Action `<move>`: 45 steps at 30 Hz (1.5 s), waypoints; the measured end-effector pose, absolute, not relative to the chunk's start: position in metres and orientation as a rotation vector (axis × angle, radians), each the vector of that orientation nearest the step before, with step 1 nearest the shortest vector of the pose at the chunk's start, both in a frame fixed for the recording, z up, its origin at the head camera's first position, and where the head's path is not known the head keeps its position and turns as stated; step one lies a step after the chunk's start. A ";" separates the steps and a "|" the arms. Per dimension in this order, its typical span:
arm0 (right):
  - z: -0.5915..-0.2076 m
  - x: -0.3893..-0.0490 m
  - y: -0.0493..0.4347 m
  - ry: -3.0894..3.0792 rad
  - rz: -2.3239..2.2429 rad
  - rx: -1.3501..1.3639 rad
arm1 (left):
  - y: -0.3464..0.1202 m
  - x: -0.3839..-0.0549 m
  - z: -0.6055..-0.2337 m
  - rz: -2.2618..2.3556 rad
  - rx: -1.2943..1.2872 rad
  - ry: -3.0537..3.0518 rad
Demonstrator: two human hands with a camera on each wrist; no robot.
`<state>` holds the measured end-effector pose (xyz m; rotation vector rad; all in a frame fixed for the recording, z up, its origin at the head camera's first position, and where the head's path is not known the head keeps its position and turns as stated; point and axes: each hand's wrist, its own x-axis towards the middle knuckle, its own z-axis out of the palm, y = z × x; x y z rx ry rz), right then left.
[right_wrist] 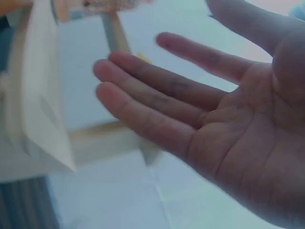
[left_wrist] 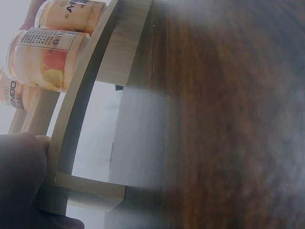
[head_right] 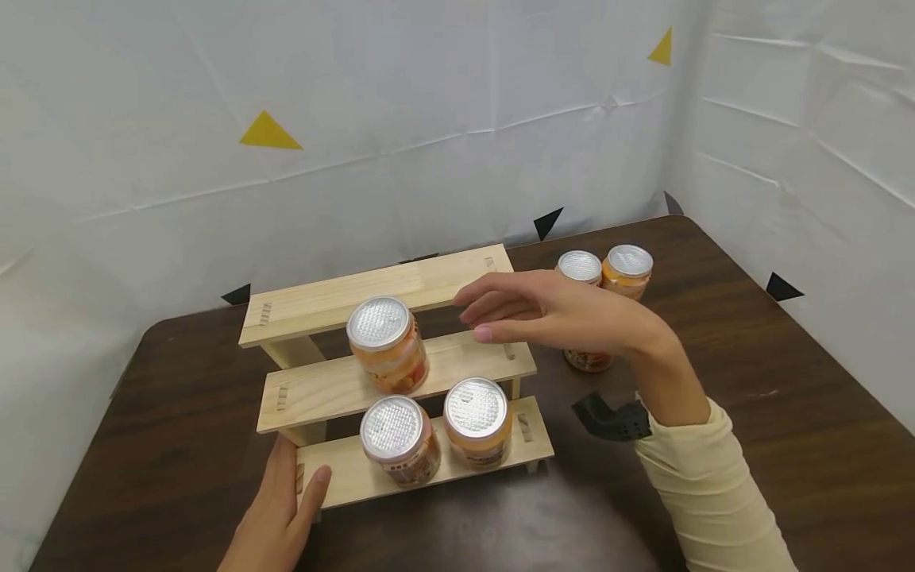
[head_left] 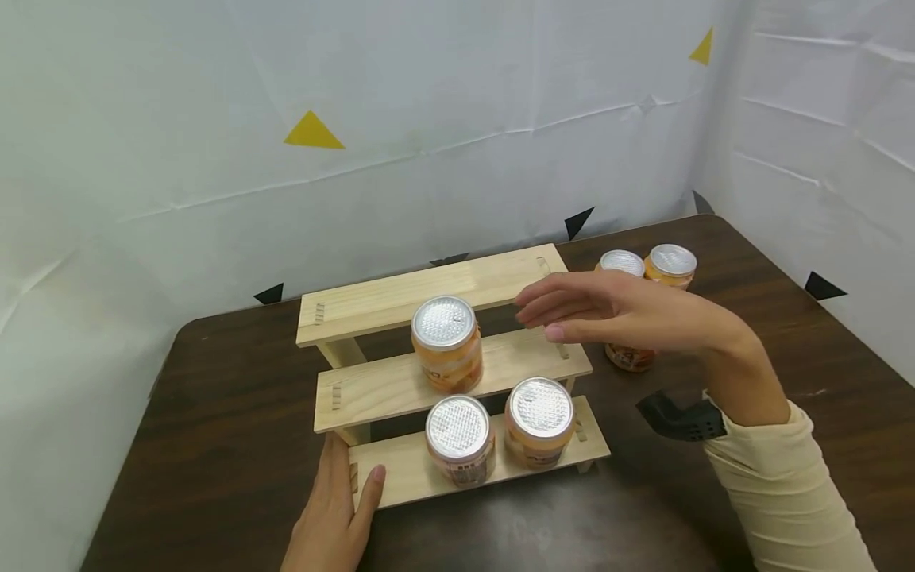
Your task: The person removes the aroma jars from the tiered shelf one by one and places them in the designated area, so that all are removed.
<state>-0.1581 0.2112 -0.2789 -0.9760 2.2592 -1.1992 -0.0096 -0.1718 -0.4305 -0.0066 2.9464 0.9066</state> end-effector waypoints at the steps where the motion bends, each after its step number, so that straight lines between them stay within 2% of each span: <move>1: -0.281 -0.158 0.206 2.244 -1.214 -0.980 | -0.172 -0.009 -0.430 0.904 -0.011 2.944; 12: -0.307 -0.161 0.157 2.162 -1.373 -1.074 | -0.170 -0.010 -0.431 0.931 0.053 2.989; 23: -0.316 -0.149 0.129 2.199 -1.411 -0.978 | -0.171 -0.009 -0.431 0.913 0.023 2.972; 34: -0.320 -0.144 0.116 2.418 -1.364 -0.946 | -0.172 -0.010 -0.433 0.914 0.012 2.957; 45: -0.310 -0.140 0.125 2.394 -1.459 -0.935 | -0.172 -0.011 -0.430 0.879 -0.043 2.914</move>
